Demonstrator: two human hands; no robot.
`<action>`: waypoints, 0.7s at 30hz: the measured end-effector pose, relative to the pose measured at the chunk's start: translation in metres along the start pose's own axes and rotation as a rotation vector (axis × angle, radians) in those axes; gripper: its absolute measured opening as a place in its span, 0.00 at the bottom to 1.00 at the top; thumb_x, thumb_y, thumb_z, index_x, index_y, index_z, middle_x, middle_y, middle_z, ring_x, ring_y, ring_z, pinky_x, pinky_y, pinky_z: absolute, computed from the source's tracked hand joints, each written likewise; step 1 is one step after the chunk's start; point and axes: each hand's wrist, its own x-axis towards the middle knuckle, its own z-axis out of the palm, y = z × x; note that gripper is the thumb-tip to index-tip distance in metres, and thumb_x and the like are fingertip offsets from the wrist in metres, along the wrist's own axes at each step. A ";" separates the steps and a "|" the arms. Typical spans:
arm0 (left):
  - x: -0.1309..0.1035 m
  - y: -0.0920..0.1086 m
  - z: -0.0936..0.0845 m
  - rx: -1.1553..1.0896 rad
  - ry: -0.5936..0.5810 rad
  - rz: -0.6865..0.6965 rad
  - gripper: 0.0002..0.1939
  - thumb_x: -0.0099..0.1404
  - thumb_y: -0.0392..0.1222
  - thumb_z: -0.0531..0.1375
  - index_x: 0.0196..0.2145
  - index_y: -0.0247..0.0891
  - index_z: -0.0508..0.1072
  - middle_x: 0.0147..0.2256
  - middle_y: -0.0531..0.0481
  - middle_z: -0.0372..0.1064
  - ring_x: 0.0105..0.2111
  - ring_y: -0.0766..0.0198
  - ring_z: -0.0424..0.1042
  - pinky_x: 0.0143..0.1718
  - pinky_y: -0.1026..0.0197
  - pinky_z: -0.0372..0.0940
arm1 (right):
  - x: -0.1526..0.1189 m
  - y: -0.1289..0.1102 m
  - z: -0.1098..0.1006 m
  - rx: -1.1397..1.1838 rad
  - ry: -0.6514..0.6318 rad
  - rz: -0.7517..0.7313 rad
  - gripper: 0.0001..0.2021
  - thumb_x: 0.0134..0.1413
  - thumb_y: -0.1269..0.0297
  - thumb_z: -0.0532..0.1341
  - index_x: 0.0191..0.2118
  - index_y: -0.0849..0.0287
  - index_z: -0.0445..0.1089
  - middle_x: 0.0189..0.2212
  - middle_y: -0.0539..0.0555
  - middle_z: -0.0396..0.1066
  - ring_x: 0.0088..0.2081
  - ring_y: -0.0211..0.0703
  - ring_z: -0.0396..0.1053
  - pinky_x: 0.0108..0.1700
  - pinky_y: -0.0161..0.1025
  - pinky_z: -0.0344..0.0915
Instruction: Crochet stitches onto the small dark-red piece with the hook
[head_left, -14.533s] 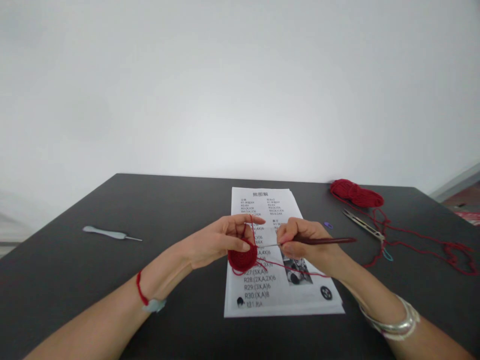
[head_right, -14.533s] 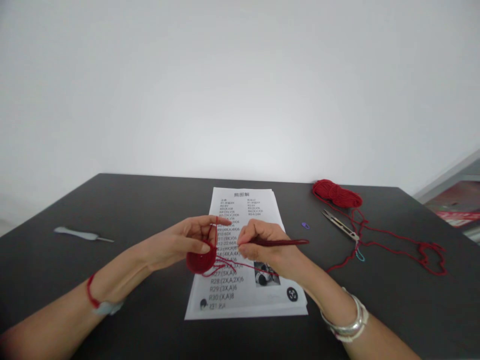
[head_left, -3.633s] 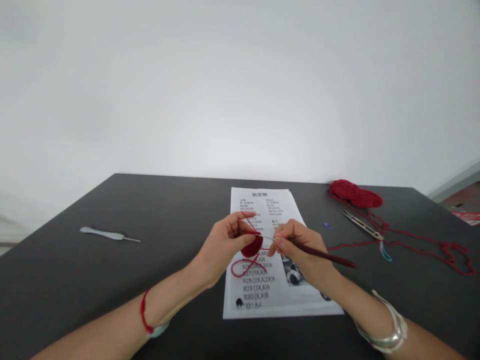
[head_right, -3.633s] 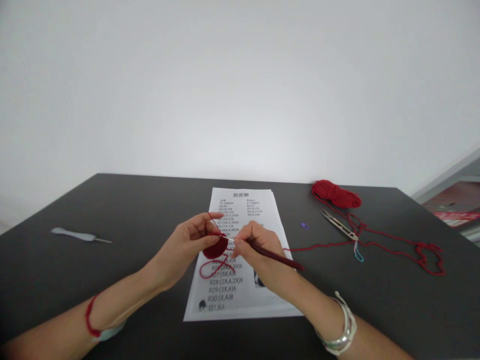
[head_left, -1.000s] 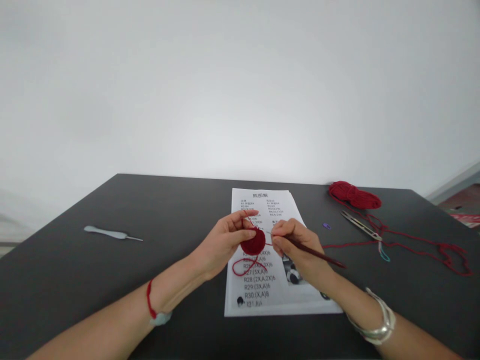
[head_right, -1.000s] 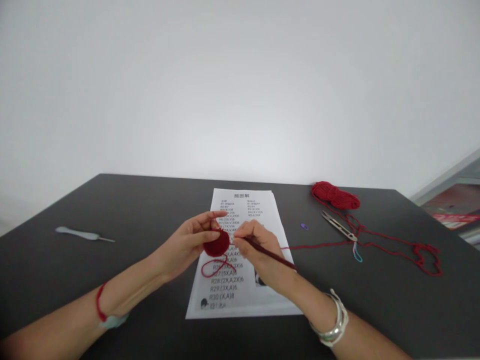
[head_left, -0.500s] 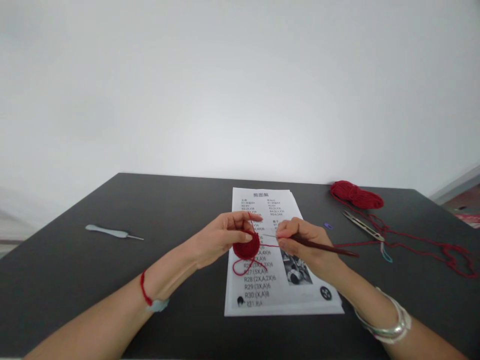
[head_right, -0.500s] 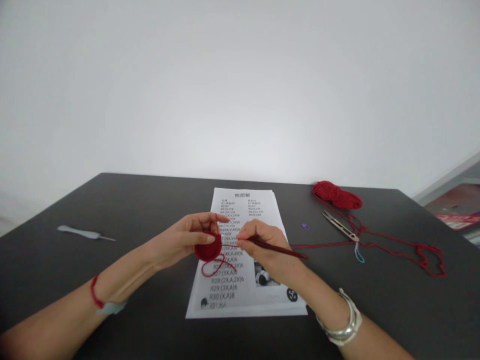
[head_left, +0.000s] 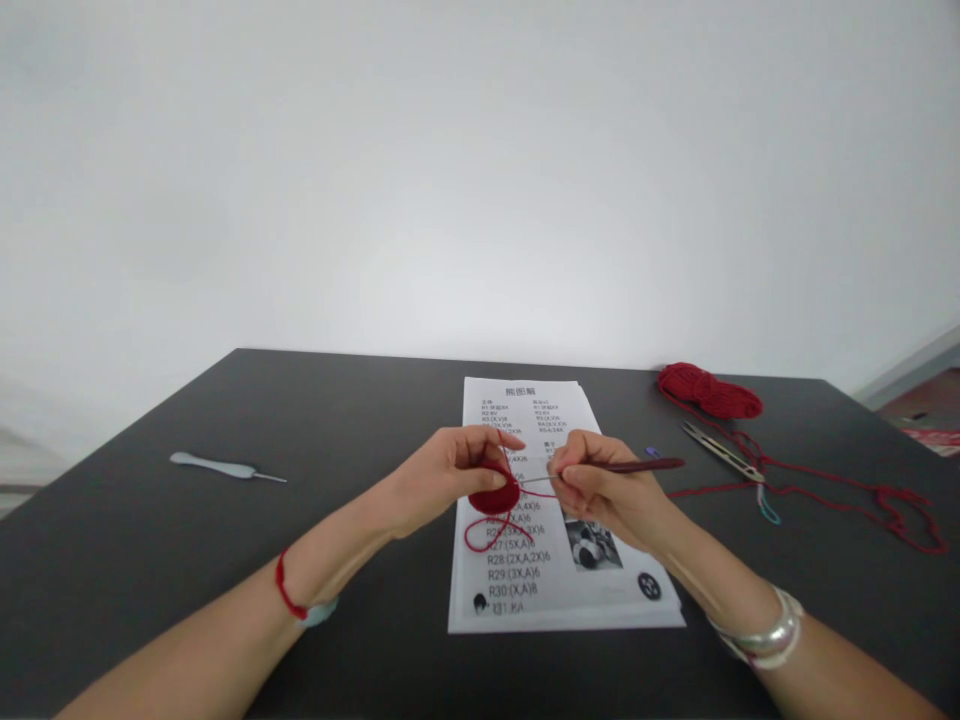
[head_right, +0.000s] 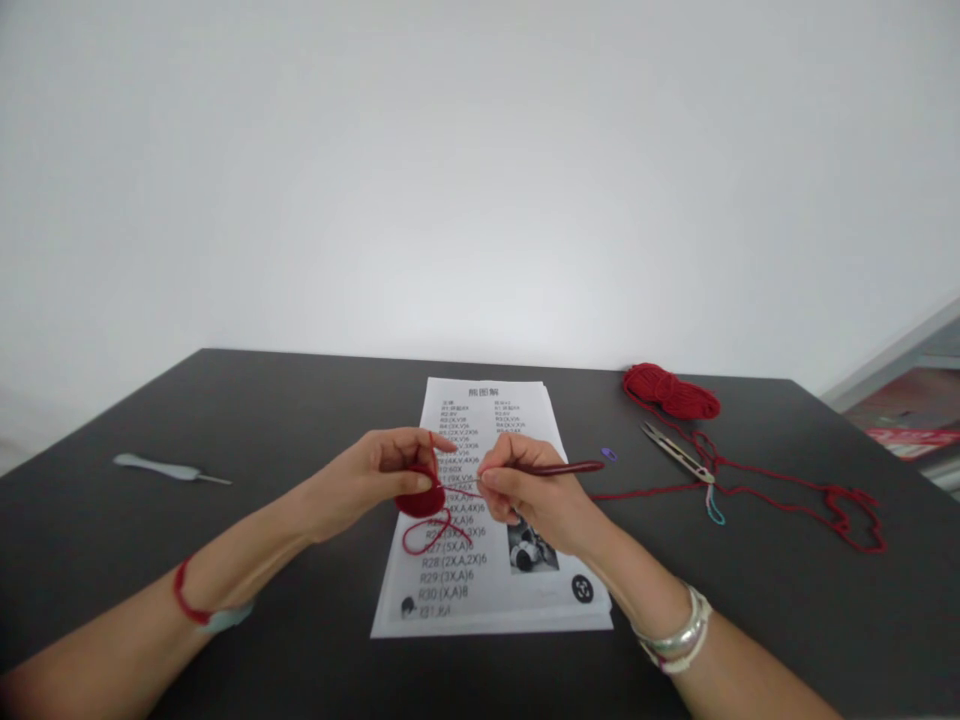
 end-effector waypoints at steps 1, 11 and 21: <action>0.000 -0.002 0.004 0.009 0.074 0.044 0.15 0.52 0.31 0.62 0.39 0.35 0.72 0.26 0.56 0.67 0.26 0.69 0.67 0.30 0.64 0.60 | 0.001 0.002 0.004 0.049 0.020 0.015 0.09 0.47 0.65 0.67 0.26 0.59 0.66 0.16 0.45 0.64 0.16 0.31 0.57 0.17 0.29 0.51; 0.000 -0.014 0.021 -0.099 0.271 0.112 0.15 0.52 0.31 0.62 0.39 0.34 0.71 0.25 0.57 0.68 0.24 0.71 0.65 0.29 0.65 0.59 | -0.002 0.016 0.006 -0.188 0.166 -0.161 0.07 0.51 0.64 0.64 0.27 0.58 0.66 0.18 0.44 0.66 0.23 0.36 0.67 0.29 0.36 0.64; -0.001 -0.012 0.023 -0.062 0.325 0.121 0.15 0.51 0.32 0.62 0.39 0.34 0.71 0.23 0.58 0.66 0.23 0.71 0.64 0.27 0.65 0.59 | -0.010 0.011 0.017 -0.632 0.257 -0.234 0.06 0.53 0.66 0.59 0.26 0.57 0.65 0.20 0.47 0.67 0.22 0.35 0.61 0.24 0.32 0.57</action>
